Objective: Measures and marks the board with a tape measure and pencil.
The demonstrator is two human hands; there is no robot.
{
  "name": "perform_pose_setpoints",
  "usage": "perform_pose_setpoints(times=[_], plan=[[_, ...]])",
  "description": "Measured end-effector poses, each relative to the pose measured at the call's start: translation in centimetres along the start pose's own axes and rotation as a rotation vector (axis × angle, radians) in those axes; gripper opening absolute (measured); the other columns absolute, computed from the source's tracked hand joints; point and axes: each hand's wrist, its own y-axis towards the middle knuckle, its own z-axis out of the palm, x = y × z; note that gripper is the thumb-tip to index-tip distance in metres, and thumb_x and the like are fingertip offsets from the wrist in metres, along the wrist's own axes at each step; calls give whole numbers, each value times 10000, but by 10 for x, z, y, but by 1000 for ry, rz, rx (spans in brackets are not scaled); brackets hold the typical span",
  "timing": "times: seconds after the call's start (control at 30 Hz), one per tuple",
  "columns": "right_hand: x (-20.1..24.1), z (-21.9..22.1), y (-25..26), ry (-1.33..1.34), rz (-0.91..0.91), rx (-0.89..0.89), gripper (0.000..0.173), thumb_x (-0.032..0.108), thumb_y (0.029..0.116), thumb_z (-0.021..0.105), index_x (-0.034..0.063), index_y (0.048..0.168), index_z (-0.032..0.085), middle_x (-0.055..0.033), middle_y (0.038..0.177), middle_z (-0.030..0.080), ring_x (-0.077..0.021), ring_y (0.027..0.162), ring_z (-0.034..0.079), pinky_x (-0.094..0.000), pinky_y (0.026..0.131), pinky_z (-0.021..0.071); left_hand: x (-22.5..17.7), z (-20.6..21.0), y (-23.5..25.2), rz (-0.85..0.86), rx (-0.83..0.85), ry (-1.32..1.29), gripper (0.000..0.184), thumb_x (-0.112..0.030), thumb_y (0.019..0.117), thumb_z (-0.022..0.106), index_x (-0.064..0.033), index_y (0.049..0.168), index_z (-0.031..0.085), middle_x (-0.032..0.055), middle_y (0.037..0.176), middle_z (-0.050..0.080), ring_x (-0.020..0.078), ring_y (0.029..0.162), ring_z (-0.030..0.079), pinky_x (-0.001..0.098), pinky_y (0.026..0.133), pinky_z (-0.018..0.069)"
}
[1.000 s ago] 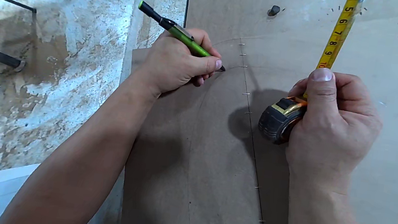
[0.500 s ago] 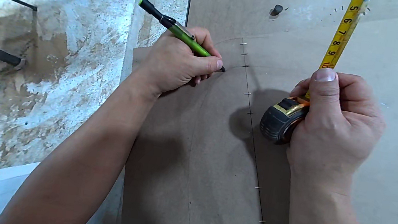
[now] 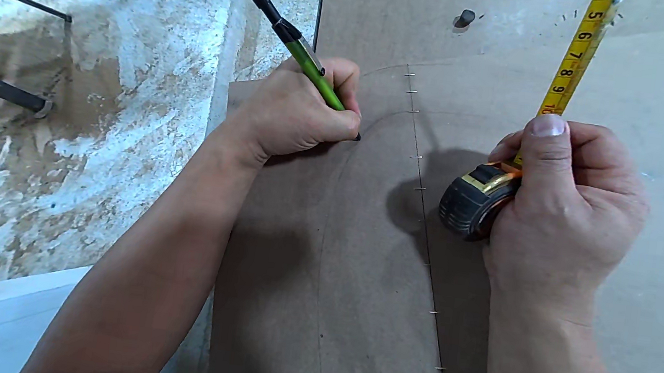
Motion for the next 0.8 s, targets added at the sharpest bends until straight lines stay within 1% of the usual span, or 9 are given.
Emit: perform_pose_setpoints(times=[0.23, 0.37, 0.43, 0.47, 0.53, 0.6, 0.63, 0.73, 0.8], plan=[[2, -2, -2, -8, 26, 24, 210, 226, 1107, 518, 112, 999, 657, 37, 829, 674, -75, 707, 663, -236, 631, 577, -2, -2, -1, 8, 38, 13, 127, -113, 806, 697, -165, 727, 613, -30, 715, 656, 52, 621, 589, 233, 508, 431], [1, -1, -2, -2, 18, 21, 201, 212, 1106, 518, 112, 993, 652, 39, 830, 673, -71, 709, 661, -230, 632, 575, -3, -2, -1, 6, 43, 33, 124, -119, 803, 693, -170, 723, 612, -34, 731, 666, 49, 642, 601, 233, 523, 442], [-1, 0, -1, 4, -4, 17, 195, 191, 1098, 528, 112, 981, 660, 43, 820, 682, -68, 715, 668, -229, 642, 578, -2, -3, -1, -8, 33, 45, 115, -145, 828, 704, -170, 747, 626, -38, 733, 670, 51, 630, 601, 239, 518, 447], [-1, 0, 0, 5, -11, 18, 190, 188, 1097, 531, 112, 980, 661, 44, 818, 685, -68, 718, 670, -231, 647, 582, -1, -2, -1, -21, 5, 20, 100, -149, 855, 717, -156, 784, 647, -31, 729, 675, 57, 608, 605, 233, 504, 463], [-1, -2, -1, -3, 2, 28, 200, 210, 1105, 520, 114, 993, 655, 43, 826, 675, -72, 712, 665, -236, 642, 580, 2, -1, -2, -36, -73, -134, 73, -99, 902, 734, -78, 877, 668, 25, 718, 690, 100, 551, 626, 230, 458, 509], [-1, -3, -1, -10, 6, 47, 202, 221, 1108, 517, 113, 1007, 654, 40, 838, 678, -76, 715, 666, -243, 644, 584, 8, 1, -1, -18, -187, -309, 72, -64, 951, 704, -27, 926, 648, 70, 739, 692, 134, 552, 633, 242, 457, 523], [-2, -4, -1, -8, 4, 62, 197, 218, 1106, 521, 110, 1011, 657, 35, 845, 681, -82, 721, 667, -248, 649, 585, 10, 2, 0, 3, -267, -346, 80, -81, 984, 682, -12, 959, 652, 82, 754, 699, 146, 568, 643, 250, 467, 531], [-1, -5, 0, -36, 6, 160, 205, 253, 1098, 544, 119, 1020, 679, 30, 850, 692, -87, 721, 675, -249, 637, 590, 14, 0, 4, 62, -500, -285, 246, -199, 1091, 544, 4, 1136, 675, 81, 797, 728, 170, 617, 686, 271, 487, 558], [5, -9, 0, -151, 50, 292, 233, 323, 1086, 567, 150, 1015, 707, 41, 839, 694, -77, 700, 663, -250, 612, 572, 17, -4, 5, 72, -594, -217, 286, -225, 1115, 484, -10, 1174, 664, 69, 828, 741, 161, 643, 695, 266, 499, 557]])
